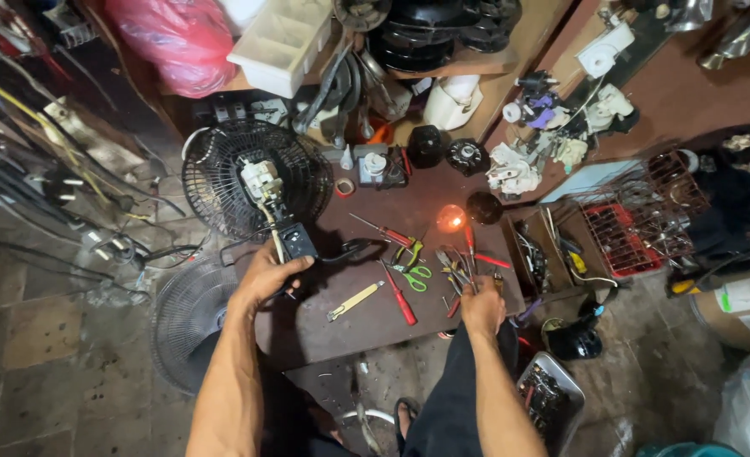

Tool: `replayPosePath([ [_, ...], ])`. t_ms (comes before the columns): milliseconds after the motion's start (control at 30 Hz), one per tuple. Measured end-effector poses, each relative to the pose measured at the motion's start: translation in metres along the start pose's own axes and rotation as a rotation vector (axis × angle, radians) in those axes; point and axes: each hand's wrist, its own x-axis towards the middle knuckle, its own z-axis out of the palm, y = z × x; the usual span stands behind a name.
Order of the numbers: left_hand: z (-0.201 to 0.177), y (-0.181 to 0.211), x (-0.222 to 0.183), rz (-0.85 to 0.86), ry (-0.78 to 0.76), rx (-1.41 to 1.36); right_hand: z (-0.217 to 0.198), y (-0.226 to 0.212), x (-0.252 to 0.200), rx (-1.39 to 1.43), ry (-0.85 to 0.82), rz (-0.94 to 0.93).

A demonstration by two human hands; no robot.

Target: The person uses a screwdriver to repeatedly tighten and loosen screws on a small black electrical component held in the left hand. The person also briefly uses pliers to adjust wires on the component. The task occurs at a cluttered workbench with various tools and fan parts visible.

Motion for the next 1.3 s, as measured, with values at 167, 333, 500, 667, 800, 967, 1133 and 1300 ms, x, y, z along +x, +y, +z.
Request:
replayPosePath([
  [167, 0.0, -0.016, 0.011, 0.016, 0.005, -0.038, -0.003, 0.0, -0.003, -0.003, 0.003, -0.022],
  [333, -0.002, -0.01, 0.007, 0.001, 0.018, -0.011, 0.004, 0.008, 0.004, -0.017, 0.021, -0.063],
  [500, -0.002, -0.005, 0.003, -0.002, -0.004, 0.017, 0.012, 0.012, 0.009, -0.036, 0.069, -0.062],
  [667, -0.001, 0.011, -0.009, -0.004, -0.001, 0.028, 0.019, 0.018, 0.016, -0.046, 0.059, -0.063],
  [800, -0.001, 0.002, -0.002, -0.01, -0.01, 0.022, 0.02, 0.018, 0.018, -0.04, 0.057, -0.062],
  [967, -0.001, 0.004, -0.003, -0.012, -0.002, 0.02, 0.022, 0.018, 0.018, -0.045, 0.058, -0.043],
  [1133, -0.001, 0.001, -0.002, -0.033, 0.01, 0.024, 0.024, 0.022, 0.018, -0.02, 0.07, -0.059],
  [1300, -0.003, -0.016, 0.013, -0.026, -0.01, -0.001, 0.01, 0.008, 0.004, -0.028, 0.057, -0.067],
])
